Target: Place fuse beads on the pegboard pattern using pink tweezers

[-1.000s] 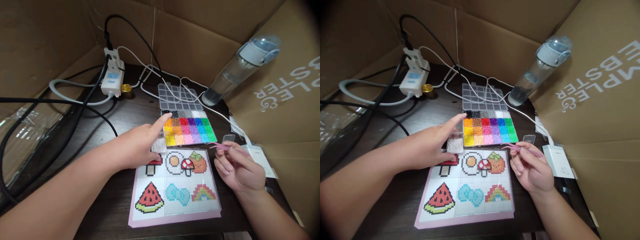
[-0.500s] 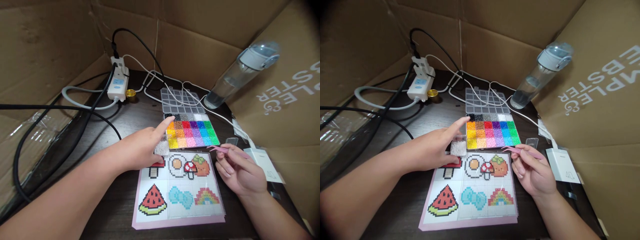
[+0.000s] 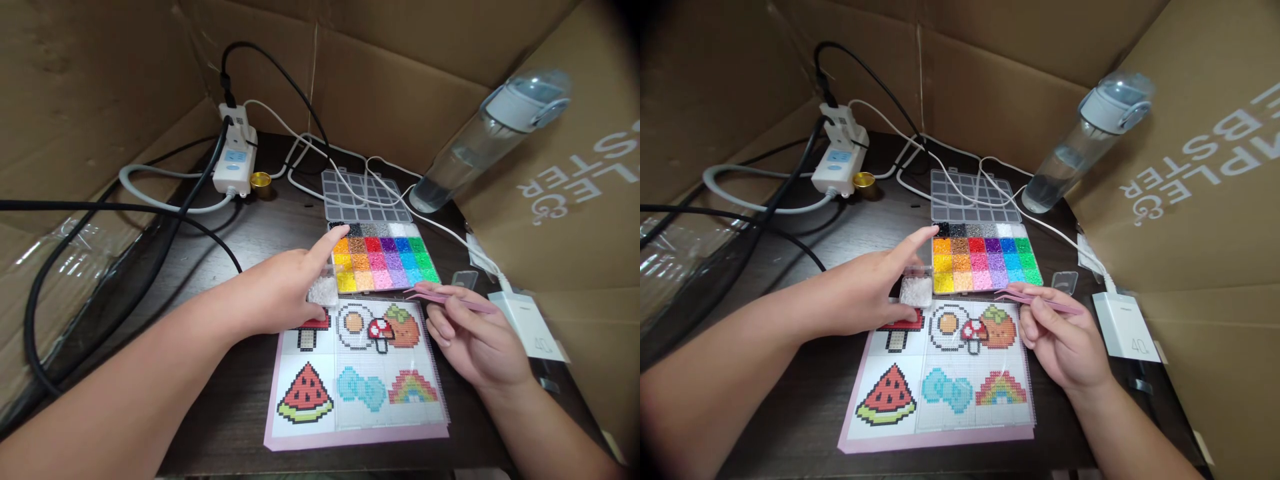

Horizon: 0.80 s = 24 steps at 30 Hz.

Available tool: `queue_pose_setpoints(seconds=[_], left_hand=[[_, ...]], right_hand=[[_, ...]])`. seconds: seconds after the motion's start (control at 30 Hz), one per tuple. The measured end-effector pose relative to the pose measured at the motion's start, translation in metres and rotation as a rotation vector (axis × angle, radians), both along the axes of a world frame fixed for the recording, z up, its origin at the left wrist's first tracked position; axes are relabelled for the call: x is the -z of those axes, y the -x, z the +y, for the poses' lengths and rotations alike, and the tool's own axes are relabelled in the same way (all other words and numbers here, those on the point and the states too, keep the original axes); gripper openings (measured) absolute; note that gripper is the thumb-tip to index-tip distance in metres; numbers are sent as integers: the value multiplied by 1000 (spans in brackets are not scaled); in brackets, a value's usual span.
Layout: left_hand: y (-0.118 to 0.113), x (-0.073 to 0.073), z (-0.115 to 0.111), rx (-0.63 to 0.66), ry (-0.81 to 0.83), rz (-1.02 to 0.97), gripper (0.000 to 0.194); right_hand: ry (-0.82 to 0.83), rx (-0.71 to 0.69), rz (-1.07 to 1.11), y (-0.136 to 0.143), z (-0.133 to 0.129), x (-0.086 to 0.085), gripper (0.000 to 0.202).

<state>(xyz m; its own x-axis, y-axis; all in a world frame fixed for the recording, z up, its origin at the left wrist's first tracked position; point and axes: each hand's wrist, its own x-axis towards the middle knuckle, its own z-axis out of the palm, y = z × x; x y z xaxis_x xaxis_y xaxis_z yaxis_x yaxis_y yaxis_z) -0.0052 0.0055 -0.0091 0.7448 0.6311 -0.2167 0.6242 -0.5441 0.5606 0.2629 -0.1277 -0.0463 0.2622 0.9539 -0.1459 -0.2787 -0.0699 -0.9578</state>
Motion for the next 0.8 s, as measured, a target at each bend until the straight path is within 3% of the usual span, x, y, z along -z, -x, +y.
queue_pose_setpoints(seconds=[0.8], left_hand=[[2,0,-2,20,-37,3,113]], right_hand=[[61,-26,-14,4,3,-3,15]])
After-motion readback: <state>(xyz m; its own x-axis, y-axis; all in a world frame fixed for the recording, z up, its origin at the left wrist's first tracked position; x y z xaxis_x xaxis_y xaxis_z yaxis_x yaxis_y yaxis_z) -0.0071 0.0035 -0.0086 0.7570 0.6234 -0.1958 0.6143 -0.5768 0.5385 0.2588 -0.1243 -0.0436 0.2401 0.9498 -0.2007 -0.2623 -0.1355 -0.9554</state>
